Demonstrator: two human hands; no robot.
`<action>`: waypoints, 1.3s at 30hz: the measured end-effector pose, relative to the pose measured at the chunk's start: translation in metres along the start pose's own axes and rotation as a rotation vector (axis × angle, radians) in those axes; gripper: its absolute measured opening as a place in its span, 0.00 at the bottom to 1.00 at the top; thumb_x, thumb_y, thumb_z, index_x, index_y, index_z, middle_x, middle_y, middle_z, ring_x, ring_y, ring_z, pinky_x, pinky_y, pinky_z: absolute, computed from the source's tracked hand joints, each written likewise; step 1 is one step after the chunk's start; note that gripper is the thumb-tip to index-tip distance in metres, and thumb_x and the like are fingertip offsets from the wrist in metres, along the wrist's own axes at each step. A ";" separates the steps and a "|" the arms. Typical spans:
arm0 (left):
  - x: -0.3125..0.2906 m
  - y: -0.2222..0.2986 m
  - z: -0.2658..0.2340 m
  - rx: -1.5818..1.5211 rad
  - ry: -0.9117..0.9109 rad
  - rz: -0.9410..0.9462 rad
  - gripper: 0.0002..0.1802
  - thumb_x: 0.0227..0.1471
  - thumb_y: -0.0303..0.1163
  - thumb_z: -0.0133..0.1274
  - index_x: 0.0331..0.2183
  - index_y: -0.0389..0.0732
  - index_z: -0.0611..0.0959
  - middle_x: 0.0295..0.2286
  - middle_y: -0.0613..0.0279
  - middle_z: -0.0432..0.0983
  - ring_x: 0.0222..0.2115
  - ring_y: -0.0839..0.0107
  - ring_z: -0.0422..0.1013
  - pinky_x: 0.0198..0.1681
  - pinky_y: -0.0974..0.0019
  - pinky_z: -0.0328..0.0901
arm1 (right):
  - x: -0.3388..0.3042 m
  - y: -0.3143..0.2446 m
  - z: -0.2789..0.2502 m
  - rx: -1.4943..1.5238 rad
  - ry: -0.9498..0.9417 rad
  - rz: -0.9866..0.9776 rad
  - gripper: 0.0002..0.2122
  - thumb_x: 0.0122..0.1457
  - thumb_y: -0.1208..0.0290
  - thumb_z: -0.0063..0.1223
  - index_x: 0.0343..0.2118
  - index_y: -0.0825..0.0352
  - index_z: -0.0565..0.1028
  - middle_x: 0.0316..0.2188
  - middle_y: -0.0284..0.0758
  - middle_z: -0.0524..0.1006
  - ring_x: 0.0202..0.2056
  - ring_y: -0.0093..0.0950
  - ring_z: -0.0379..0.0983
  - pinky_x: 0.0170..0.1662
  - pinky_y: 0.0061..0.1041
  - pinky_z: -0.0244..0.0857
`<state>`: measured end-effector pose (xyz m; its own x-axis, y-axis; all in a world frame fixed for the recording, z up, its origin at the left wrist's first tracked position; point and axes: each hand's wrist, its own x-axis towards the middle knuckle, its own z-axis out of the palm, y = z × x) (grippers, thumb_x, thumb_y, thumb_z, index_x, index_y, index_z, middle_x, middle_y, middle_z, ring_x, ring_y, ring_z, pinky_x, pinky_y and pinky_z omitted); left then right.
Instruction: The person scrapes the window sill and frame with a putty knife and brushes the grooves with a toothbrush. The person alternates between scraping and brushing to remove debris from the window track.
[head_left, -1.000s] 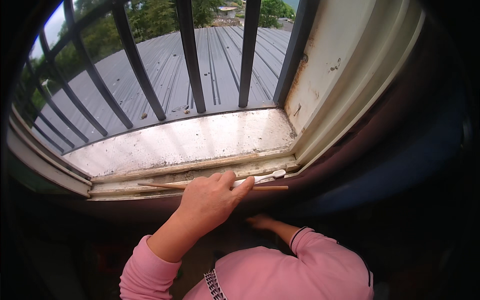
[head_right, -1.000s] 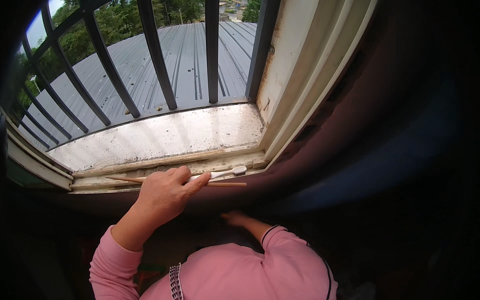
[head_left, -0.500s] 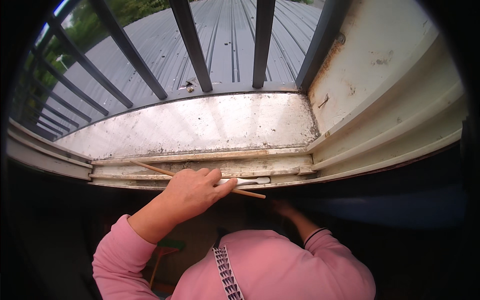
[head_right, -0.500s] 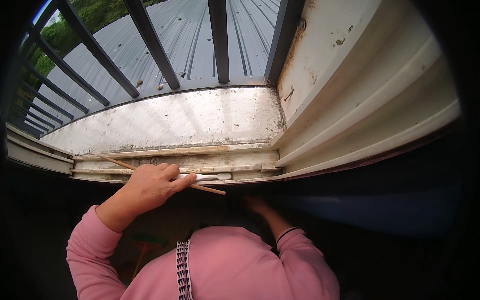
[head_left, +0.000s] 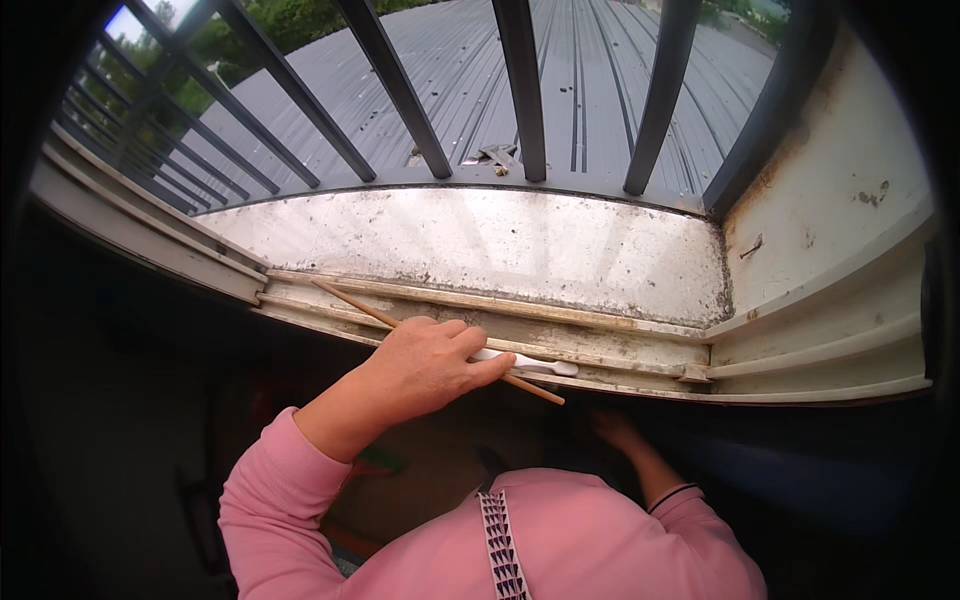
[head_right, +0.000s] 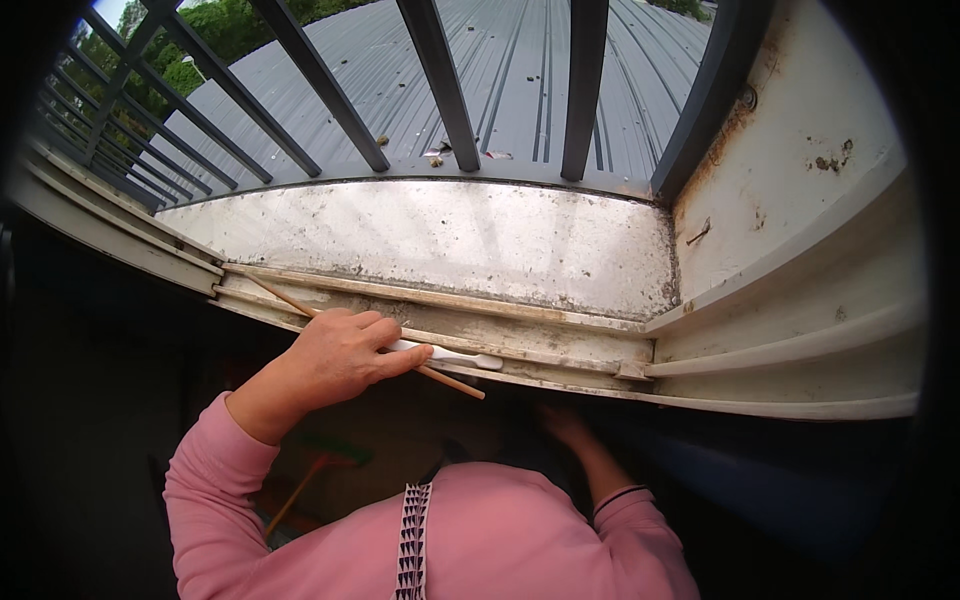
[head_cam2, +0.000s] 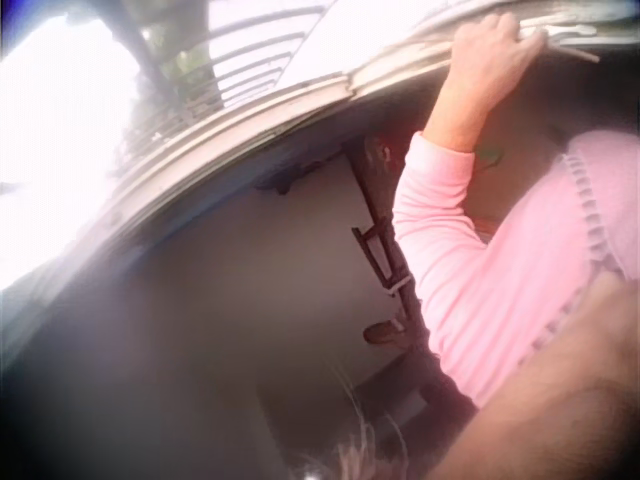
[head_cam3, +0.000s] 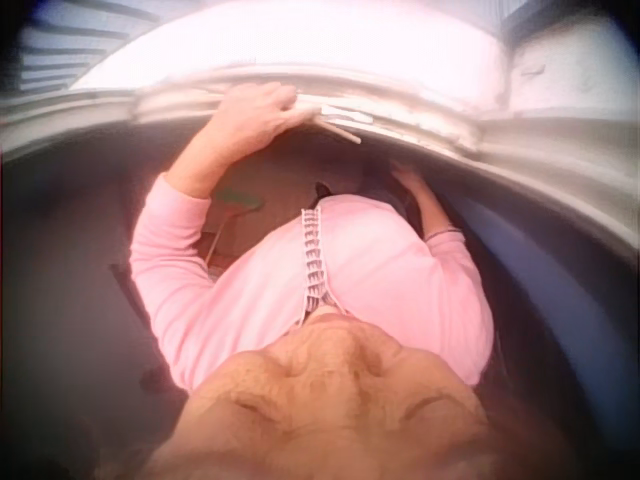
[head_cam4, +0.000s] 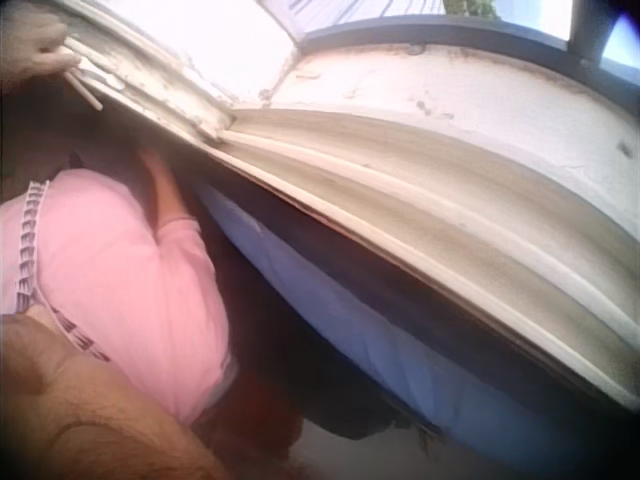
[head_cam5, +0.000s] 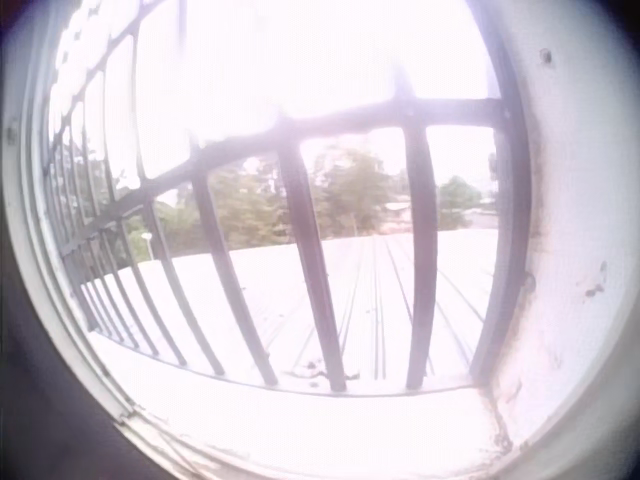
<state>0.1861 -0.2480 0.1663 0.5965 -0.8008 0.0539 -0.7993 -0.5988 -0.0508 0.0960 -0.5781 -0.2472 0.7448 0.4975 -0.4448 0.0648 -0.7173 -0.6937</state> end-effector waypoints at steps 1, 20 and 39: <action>-0.004 -0.008 0.002 -0.006 -0.034 0.028 0.18 0.42 0.29 0.48 0.40 0.53 0.75 0.22 0.68 0.65 0.24 0.72 0.67 0.23 0.69 0.63 | 0.000 -0.003 -0.001 -0.027 0.013 -0.012 0.22 0.53 0.65 0.47 0.52 0.60 0.65 0.49 0.41 0.68 0.50 0.34 0.64 0.55 0.32 0.56; -0.126 -0.025 -0.050 0.001 0.106 -0.601 0.19 0.45 0.22 0.48 0.41 0.50 0.78 0.25 0.65 0.71 0.23 0.69 0.69 0.23 0.69 0.64 | -0.005 -0.084 -0.048 0.028 -0.042 -0.244 0.15 0.51 0.65 0.49 0.42 0.63 0.73 0.42 0.41 0.73 0.46 0.36 0.68 0.52 0.31 0.60; -0.188 -0.070 -0.063 -0.857 0.224 -1.658 0.20 0.44 0.23 0.43 0.43 0.39 0.75 0.14 0.68 0.65 0.07 0.81 0.55 0.09 0.76 0.50 | 0.011 -0.232 -0.075 0.199 -0.264 -0.377 0.12 0.46 0.71 0.56 0.36 0.63 0.75 0.30 0.37 0.77 0.32 0.27 0.75 0.39 0.22 0.67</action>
<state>0.1256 -0.0548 0.2223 0.7387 0.5666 -0.3651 0.6454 -0.4382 0.6257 0.1390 -0.4424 -0.0490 0.4991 0.8290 -0.2524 0.1501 -0.3696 -0.9170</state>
